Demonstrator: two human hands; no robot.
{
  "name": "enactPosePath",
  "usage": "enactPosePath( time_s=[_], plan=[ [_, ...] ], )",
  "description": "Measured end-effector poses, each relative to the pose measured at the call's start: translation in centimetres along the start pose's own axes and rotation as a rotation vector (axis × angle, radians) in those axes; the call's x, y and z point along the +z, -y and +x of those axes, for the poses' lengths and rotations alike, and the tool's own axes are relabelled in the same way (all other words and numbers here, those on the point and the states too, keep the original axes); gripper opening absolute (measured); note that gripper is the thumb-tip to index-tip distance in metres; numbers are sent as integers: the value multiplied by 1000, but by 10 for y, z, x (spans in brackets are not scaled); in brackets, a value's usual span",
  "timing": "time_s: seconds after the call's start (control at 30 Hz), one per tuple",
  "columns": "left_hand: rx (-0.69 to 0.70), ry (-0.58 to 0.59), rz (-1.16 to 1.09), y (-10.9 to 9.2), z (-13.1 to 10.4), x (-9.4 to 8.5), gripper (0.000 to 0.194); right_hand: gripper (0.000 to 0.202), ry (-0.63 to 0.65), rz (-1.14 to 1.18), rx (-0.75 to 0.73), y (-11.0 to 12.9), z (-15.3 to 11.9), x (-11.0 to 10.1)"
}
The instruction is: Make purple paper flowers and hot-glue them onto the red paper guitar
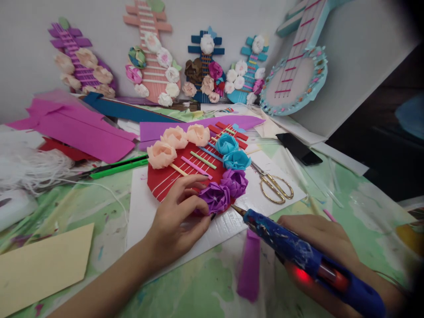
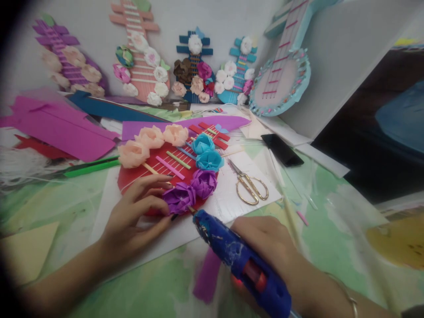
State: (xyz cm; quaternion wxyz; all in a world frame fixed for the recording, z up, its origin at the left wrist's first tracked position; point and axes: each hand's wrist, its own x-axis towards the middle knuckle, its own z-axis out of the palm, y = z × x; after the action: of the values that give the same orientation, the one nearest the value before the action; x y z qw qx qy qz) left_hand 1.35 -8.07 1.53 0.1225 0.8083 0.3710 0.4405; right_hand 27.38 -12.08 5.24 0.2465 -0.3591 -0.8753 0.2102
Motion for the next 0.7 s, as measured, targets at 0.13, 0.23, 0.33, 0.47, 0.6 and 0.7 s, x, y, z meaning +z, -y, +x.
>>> enactPosePath(
  time_s=[0.13,0.23,0.33,0.47,0.6,0.7],
  plan=[
    [-8,2,2,0,-1,0,12,7,-90,-23,33,3,-3,1],
    [-6,-2,5,0,-1,0,12,16,-169,-37,73,5,-4,3],
    [-11,-1,6,1,-1,0,12,12,-274,-84,30,3,-4,5],
    [-5,-7,10,1,-1,-1,12,18,-313,-197,-27,3,-2,5],
    [-3,24,3,0,-1,-3,15,20,-310,-204,40,15,1,-1],
    [15,43,-19,-1,-2,-4,25,21,-235,-171,78,16,-2,-3]
  ],
)
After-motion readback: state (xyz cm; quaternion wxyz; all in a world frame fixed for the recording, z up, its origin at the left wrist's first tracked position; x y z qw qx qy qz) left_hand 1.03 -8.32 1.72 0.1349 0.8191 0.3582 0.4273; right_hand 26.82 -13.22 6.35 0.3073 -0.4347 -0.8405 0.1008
